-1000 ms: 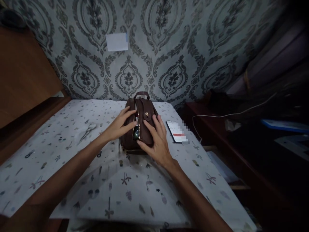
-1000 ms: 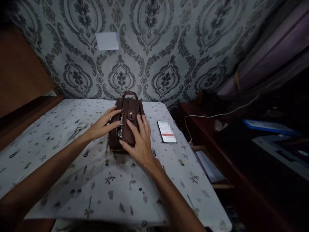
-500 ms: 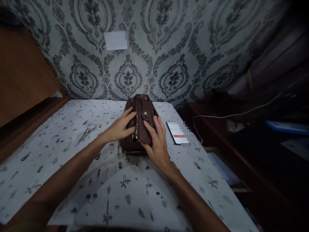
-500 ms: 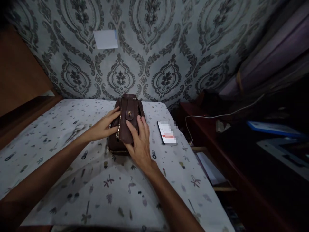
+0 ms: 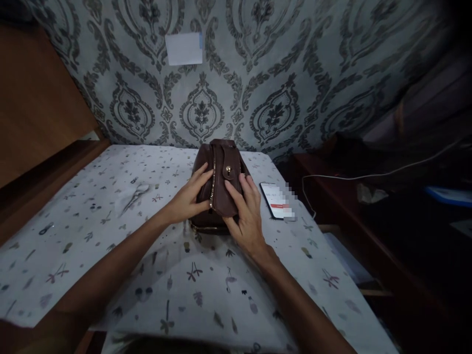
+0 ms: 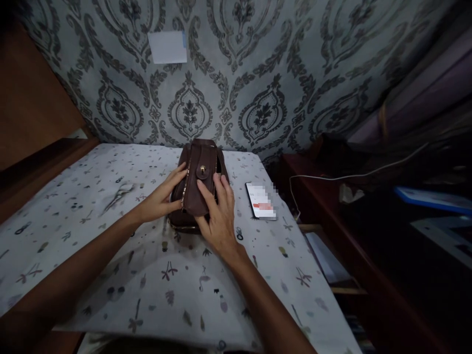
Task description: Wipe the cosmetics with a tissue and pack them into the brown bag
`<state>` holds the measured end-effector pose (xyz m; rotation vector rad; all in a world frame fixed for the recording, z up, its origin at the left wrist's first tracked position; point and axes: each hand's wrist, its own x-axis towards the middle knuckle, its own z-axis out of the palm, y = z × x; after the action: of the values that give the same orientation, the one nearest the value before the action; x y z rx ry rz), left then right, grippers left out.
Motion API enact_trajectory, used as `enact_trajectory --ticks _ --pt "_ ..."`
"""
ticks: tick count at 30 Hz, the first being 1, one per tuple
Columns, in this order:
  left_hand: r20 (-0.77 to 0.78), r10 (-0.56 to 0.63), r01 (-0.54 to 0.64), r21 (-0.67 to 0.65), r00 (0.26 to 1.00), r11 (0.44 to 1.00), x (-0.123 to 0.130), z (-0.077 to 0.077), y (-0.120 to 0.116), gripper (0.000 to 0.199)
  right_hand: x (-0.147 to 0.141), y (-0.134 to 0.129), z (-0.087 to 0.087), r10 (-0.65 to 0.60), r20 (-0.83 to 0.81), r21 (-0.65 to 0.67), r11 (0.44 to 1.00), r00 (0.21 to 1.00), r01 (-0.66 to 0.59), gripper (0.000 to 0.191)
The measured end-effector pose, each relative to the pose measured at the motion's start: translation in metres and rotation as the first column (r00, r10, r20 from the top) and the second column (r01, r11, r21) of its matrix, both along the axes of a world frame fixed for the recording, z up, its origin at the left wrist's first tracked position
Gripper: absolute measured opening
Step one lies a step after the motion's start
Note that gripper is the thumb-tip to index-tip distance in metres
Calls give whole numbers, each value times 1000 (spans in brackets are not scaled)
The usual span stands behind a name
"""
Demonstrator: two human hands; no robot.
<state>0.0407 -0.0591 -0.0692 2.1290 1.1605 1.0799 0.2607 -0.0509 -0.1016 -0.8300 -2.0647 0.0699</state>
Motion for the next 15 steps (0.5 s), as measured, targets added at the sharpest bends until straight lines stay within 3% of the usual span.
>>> enact_trajectory --ticks 5,10,15 --pt "33 -28 28 3 999 1000 0 -2 0 83 0 -3 3 26 -25 -17 1000 999 -27 58" --pt "39 60 -60 -3 997 998 8 2 -2 66 1 -7 8 41 -164 -121 991 986 -61 52" --pt "-39 132 -129 71 991 989 18 -1 -10 55 5 -6 6 49 -261 -154 984 964 -91 49"
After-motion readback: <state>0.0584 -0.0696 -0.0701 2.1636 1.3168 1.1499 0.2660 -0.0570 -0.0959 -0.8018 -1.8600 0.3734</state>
